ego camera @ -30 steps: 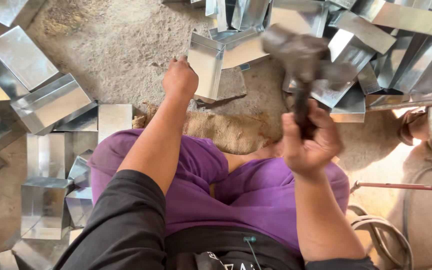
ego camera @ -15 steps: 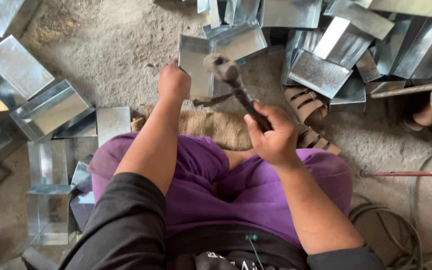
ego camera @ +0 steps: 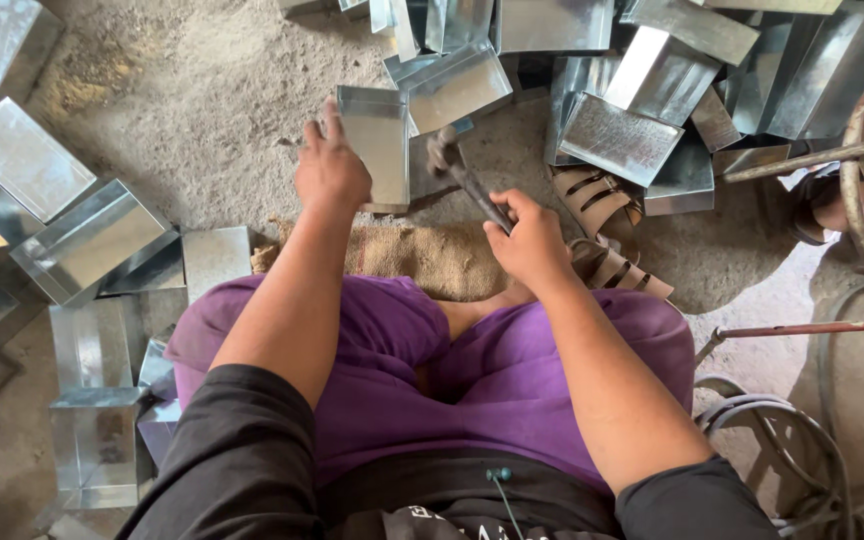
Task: The person sits on the floor and repeatedly hammers small metal boxes with a hammer. They pick up each box, strike it several times, and place it aside, continuing the process with multiple boxes.
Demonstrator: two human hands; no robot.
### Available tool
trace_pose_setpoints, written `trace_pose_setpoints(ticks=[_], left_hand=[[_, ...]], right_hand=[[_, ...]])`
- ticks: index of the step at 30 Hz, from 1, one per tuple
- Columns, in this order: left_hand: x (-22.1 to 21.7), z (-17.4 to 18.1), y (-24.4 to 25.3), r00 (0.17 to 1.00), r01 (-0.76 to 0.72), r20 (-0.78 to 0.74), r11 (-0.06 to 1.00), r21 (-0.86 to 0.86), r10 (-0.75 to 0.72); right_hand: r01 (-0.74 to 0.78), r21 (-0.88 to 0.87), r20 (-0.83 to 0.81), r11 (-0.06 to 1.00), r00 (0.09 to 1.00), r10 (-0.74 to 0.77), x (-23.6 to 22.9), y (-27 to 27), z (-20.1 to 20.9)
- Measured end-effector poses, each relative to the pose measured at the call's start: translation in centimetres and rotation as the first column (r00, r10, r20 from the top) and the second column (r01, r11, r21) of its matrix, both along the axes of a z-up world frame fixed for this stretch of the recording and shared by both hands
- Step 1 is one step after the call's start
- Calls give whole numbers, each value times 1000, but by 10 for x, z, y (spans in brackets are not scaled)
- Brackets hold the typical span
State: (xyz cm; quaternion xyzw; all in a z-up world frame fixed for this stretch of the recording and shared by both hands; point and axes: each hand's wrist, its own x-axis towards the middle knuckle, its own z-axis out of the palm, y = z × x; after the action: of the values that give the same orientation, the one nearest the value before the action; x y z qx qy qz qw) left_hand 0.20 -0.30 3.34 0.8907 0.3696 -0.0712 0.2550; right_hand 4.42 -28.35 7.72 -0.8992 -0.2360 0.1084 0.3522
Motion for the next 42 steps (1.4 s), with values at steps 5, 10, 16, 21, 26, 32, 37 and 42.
trace_pose_setpoints(ticks=[5, 10, 16, 21, 26, 32, 37, 42], left_hand=[[4, 15, -20, 838, 521, 26, 812, 263, -546], [5, 11, -20, 765, 616, -39, 714, 332, -643], [9, 2, 7, 448, 297, 845, 940, 169, -293], [6, -23, -5, 575, 178, 809, 948, -264, 117], [4, -34, -24, 712, 219, 702, 944, -248, 19], [2, -34, -31, 617, 323, 769, 945, -53, -168], [5, -35, -33, 689, 331, 717, 927, -179, -107], [5, -33, -33, 700, 342, 704, 922, -183, -120]], right_hand=[[130, -233, -149, 964, 975, -167, 8, 0, 0], [190, -325, -209, 926, 941, -266, 7, 6, 6], [152, -251, -122, 956, 975, -187, 11, -1, 3], [187, -65, -170, 980, 966, -196, 7, -3, 10], [135, 95, 163, 986, 975, -149, 0, -16, 52], [-248, 620, 404, 745, 914, -32, -15, -25, 130], [-434, 654, 580, 620, 813, -42, -20, 16, 143], [-319, 51, 548, 946, 801, 240, -25, 55, 122]])
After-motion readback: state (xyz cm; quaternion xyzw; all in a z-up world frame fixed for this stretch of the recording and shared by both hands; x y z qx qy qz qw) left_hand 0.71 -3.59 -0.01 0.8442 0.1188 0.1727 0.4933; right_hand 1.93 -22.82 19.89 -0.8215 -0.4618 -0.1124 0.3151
